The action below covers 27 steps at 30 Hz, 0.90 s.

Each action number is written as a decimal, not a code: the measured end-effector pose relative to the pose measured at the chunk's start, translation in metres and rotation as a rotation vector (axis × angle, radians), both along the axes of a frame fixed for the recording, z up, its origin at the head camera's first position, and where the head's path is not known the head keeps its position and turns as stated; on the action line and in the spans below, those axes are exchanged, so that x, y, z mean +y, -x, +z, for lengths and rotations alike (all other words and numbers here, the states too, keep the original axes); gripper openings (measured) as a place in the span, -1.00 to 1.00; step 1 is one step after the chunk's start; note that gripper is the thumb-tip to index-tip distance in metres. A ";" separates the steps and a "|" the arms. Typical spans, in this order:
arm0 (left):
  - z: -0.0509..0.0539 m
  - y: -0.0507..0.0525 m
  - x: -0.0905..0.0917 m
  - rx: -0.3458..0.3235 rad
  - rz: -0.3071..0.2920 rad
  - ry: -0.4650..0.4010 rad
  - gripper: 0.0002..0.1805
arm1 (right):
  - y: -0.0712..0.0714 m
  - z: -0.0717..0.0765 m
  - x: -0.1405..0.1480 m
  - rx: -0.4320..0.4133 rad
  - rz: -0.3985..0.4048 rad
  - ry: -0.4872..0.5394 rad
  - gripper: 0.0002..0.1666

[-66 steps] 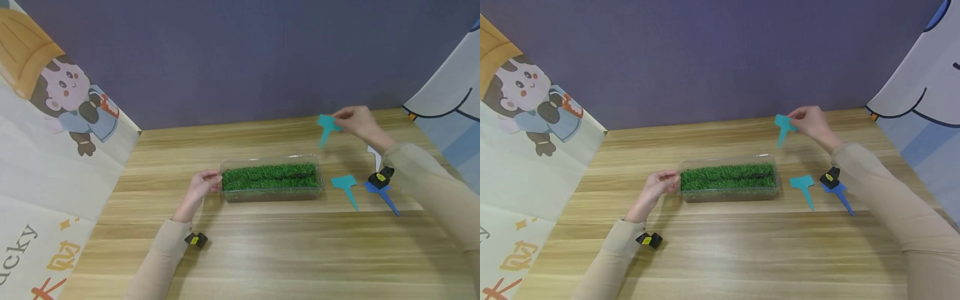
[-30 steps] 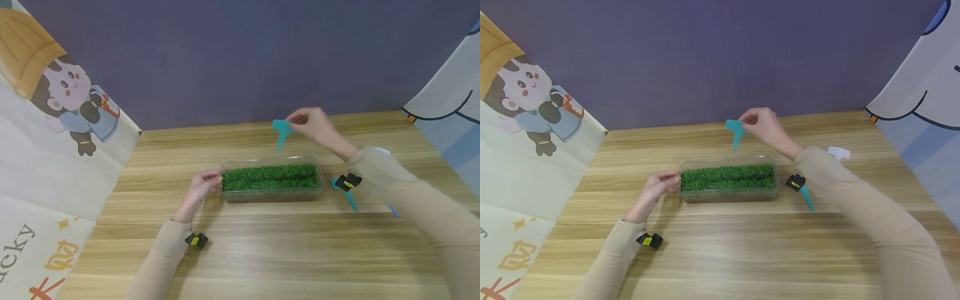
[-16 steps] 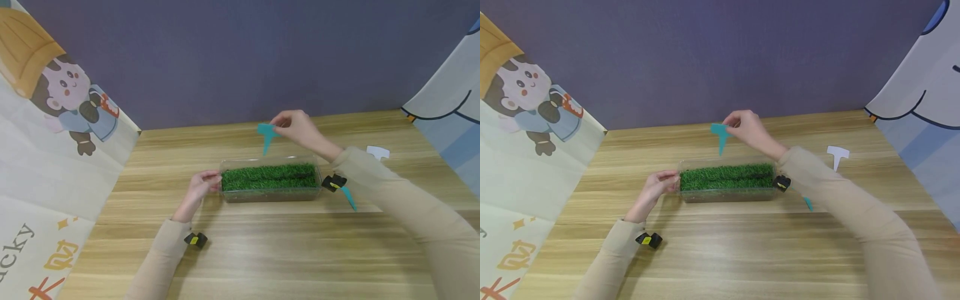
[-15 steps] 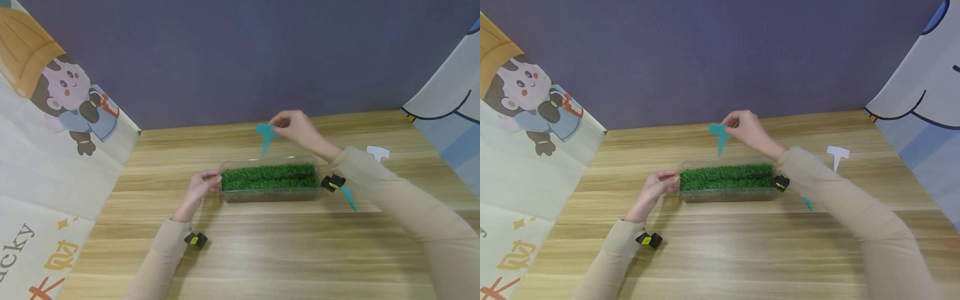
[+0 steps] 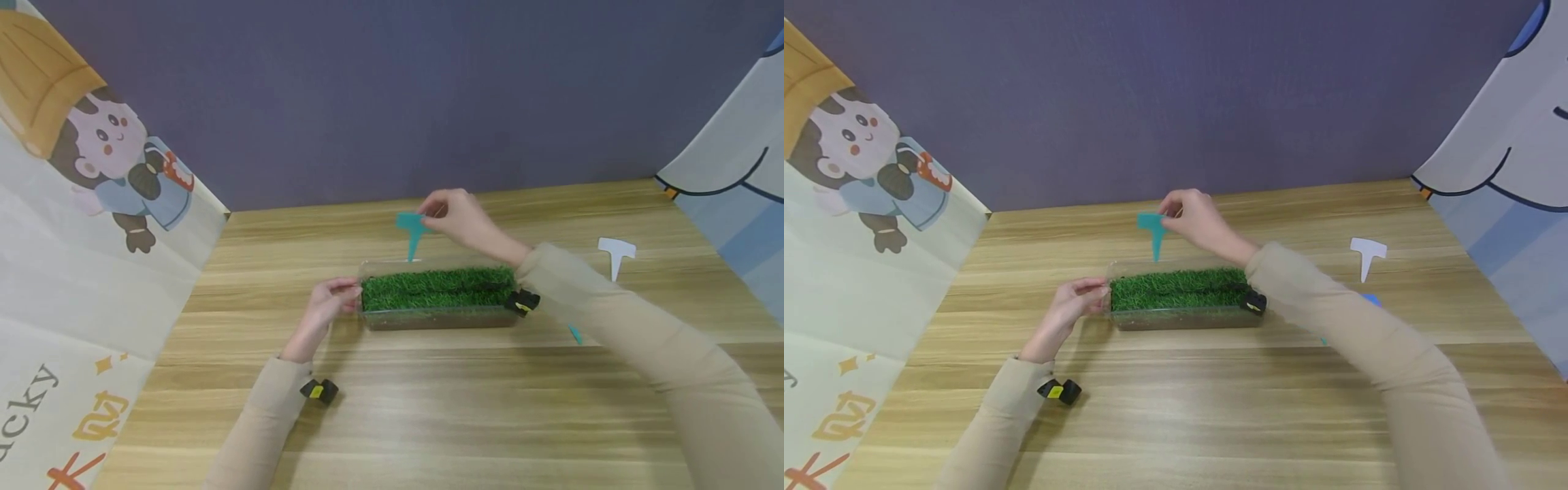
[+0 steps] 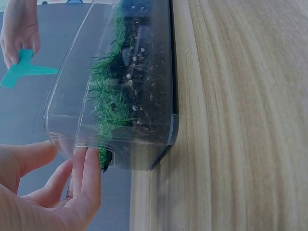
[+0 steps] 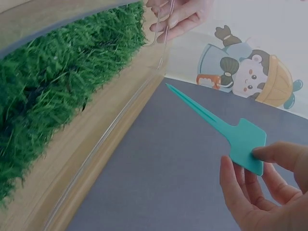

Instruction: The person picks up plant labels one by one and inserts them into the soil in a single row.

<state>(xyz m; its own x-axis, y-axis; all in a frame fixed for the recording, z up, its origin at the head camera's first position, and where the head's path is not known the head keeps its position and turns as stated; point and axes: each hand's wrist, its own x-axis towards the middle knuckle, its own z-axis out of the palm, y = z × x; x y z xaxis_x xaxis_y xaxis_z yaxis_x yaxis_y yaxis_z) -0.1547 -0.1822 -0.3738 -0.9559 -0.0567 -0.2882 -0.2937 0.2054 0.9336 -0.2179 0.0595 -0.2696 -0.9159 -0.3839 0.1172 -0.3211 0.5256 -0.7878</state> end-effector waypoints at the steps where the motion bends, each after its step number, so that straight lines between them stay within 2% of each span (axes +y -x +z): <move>1: 0.000 0.000 0.000 0.001 0.001 0.000 -0.64 | -0.001 0.000 -0.002 0.005 0.008 0.002 -0.81; 6: 0.000 0.000 0.000 0.006 -0.002 0.003 -0.64 | -0.003 -0.002 -0.013 0.027 0.058 -0.006 -0.81; 11: 0.000 0.000 -0.001 0.003 0.002 0.000 -0.64 | -0.005 -0.006 -0.023 0.014 0.101 -0.021 -0.80; 27: -0.001 0.001 0.000 -0.004 0.000 0.001 -0.64 | -0.010 -0.021 -0.044 0.045 0.170 -0.095 -0.85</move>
